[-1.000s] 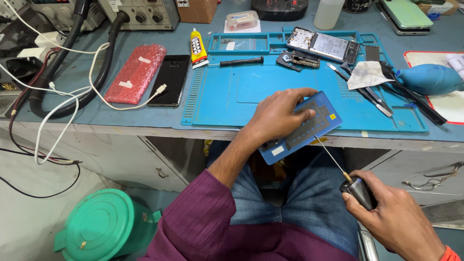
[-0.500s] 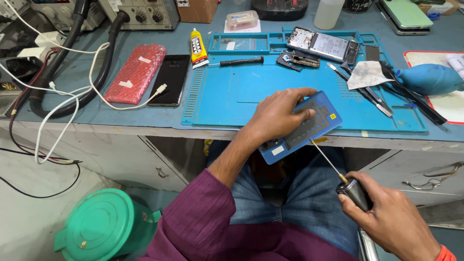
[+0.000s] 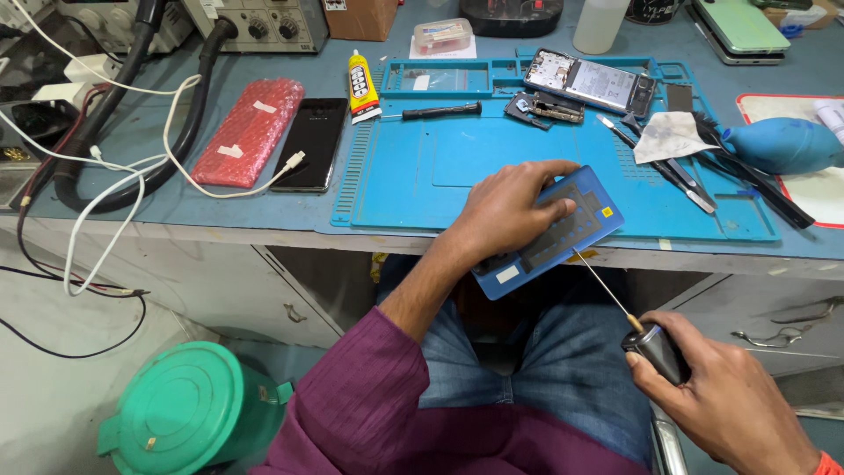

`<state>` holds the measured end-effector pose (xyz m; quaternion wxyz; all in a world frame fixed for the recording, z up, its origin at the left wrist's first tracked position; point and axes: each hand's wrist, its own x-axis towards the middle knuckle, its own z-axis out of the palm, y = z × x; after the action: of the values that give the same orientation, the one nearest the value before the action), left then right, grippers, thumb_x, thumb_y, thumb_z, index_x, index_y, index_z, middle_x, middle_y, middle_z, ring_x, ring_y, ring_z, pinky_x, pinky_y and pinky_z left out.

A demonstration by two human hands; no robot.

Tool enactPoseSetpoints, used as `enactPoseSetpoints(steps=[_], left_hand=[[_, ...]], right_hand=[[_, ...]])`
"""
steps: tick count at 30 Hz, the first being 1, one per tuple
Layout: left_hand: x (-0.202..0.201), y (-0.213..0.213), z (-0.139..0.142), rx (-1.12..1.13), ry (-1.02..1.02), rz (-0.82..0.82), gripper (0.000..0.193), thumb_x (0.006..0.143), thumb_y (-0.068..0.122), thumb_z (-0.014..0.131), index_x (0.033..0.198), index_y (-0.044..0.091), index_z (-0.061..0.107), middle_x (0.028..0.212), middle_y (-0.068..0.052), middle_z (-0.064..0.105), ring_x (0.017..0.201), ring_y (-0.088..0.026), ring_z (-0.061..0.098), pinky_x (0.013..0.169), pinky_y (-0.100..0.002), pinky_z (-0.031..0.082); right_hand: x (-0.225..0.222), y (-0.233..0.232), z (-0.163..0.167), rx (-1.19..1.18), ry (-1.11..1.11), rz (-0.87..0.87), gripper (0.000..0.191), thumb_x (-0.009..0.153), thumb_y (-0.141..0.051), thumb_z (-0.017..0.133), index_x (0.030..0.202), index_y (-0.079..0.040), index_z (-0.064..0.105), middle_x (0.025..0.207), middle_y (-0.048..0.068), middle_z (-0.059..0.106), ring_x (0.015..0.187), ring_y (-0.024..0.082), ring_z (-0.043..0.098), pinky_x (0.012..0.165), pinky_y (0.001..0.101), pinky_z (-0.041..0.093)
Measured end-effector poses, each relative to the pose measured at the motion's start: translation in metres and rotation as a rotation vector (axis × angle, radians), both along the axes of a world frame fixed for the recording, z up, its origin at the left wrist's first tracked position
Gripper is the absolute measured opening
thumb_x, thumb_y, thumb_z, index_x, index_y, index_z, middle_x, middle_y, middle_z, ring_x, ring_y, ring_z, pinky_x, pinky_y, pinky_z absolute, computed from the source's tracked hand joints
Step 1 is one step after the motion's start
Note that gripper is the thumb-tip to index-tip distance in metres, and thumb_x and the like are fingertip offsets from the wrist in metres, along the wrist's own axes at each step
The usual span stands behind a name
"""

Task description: The person holds a smartphone back cover and heats its edge with a heat gun, rotating the cover to heat different sides, then pries along the edge with a thin blade tool. They continue heating and prying around the cover, then blow dust off the cover and the phone body with an air blower.

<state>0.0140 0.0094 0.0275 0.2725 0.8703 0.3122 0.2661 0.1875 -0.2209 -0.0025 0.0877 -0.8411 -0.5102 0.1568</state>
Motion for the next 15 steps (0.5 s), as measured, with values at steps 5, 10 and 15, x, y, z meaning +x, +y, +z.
enactPoseSetpoints(steps=[5, 10, 15], left_hand=[[0.0011, 0.001, -0.0014, 0.013, -0.012, -0.003, 0.049, 0.086, 0.035, 0.074, 0.132, 0.022, 0.067, 0.114, -0.009, 0.077, 0.106, -0.028, 0.074, 0.086, -0.042, 0.058], [0.0014, 0.0018, -0.0021, 0.009, 0.004, 0.005, 0.048, 0.086, 0.035, 0.074, 0.132, 0.022, 0.067, 0.113, -0.009, 0.078, 0.105, -0.027, 0.075, 0.086, -0.042, 0.058], [0.0008, 0.0008, -0.0002, 0.021, -0.007, -0.009, 0.048, 0.087, 0.035, 0.073, 0.133, 0.021, 0.066, 0.114, -0.009, 0.078, 0.105, -0.027, 0.075, 0.086, -0.042, 0.058]], right_hand=[[0.0003, 0.0001, -0.0006, 0.049, 0.018, 0.033, 0.058, 0.085, -0.048, 0.074, 0.135, -0.019, 0.063, 0.076, 0.014, 0.076, 0.075, 0.035, 0.076, 0.072, 0.0442, 0.058], [0.0003, 0.0, -0.0021, 0.062, 0.026, 0.045, 0.058, 0.085, -0.048, 0.074, 0.134, -0.019, 0.062, 0.075, 0.014, 0.076, 0.075, 0.035, 0.076, 0.071, 0.0445, 0.058], [-0.0008, 0.0006, -0.0048, 0.047, 0.063, 0.038, 0.058, 0.084, -0.048, 0.074, 0.133, -0.019, 0.062, 0.08, 0.013, 0.077, 0.078, 0.034, 0.077, 0.071, 0.0436, 0.059]])
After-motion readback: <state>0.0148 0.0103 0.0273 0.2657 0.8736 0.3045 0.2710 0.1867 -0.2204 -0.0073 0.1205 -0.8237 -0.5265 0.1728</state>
